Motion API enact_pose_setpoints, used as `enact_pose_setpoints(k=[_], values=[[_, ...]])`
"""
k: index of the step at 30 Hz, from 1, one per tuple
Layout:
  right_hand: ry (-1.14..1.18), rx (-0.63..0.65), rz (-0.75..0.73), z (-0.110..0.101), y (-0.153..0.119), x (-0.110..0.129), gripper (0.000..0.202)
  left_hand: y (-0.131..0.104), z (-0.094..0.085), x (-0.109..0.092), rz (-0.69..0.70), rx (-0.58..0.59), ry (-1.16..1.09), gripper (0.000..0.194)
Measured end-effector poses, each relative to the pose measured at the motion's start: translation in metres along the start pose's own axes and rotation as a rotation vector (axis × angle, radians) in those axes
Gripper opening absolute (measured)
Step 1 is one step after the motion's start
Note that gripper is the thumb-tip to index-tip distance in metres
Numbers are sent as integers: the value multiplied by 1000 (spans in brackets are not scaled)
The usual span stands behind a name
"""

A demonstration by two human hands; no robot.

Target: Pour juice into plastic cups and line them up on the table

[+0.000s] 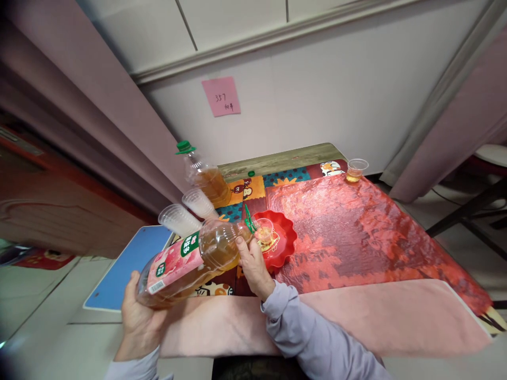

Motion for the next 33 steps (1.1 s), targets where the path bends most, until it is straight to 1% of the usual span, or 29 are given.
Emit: enact_pose_setpoints(k=[4,9,17,23,27,31,33], values=[[-5,-13,-11,0,0,0,71,8,-7,1,18,25,13,42],[-6,-10,-8,0,0,0,69,15,-13,2,-9,57,16,45],[20,-7,-8,2,0,1,72,15,-13,3,15,73,10,45],[40,8,-19,2,1,0,72,9,-7,3,0,34,10,45],[21,8,-24,1,0,0,71,14,-12,2,15,56,19,44],[-4,-6,-30,0,0,-1,71,22,-19,3,-14,101,1,49],[-8,-13,-35,0,0,-1,70,23,-20,3,-15,97,-4,49]])
Point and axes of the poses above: each hand's wrist, its own y-axis towards the middle knuckle, its own z-axis out of the palm, x = y × z, the point moved 3 cm from there along y, towards the middle knuckle, and after that the axes turned 10 degrees about -y, right-handed, at the moved point
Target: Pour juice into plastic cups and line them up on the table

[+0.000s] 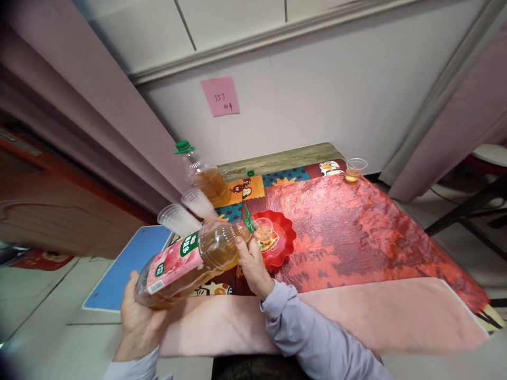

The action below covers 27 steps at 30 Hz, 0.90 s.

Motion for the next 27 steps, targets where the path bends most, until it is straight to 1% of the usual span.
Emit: enact_pose_setpoints(k=[8,12,15,22,27], values=[[-10,-11,0,0,0,0,70,-8,8,-2,8,-56,30,45],[13,3,1,1,0,0,69,-7,9,-2,-2,-40,18,44],[10,3,15,0,0,0,68,-9,10,-2,-3,-61,3,44],[-22,13,21,-1,0,2,71,-18,19,-2,11,-94,7,43],[-22,27,31,-2,0,2,73,-18,19,-3,11,-80,14,43]])
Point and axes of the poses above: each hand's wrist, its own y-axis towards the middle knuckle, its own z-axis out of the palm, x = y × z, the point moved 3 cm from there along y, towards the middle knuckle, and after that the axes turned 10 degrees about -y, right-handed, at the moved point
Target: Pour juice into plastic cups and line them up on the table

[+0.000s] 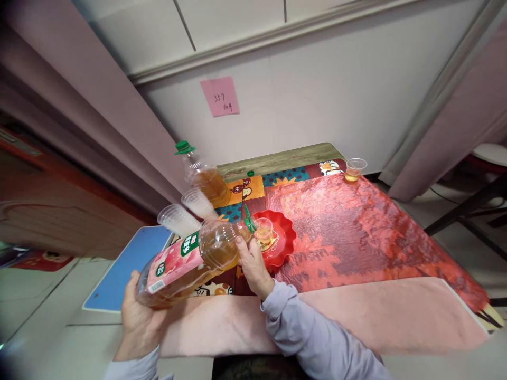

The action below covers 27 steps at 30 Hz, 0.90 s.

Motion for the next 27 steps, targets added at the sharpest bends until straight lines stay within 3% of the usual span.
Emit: enact_pose_setpoints(k=[11,15,22,27], values=[[37,32,18,3,3,-2,79,0,0,1,17,15,25,45],[-26,29,3,1,1,-2,78,5,-5,3,22,70,26,49],[-301,-35,-219,-4,-1,9,71,9,-15,14,36,173,12,56],[-462,-48,-298,-4,-5,32,57,2,-17,33,-78,249,-80,57]])
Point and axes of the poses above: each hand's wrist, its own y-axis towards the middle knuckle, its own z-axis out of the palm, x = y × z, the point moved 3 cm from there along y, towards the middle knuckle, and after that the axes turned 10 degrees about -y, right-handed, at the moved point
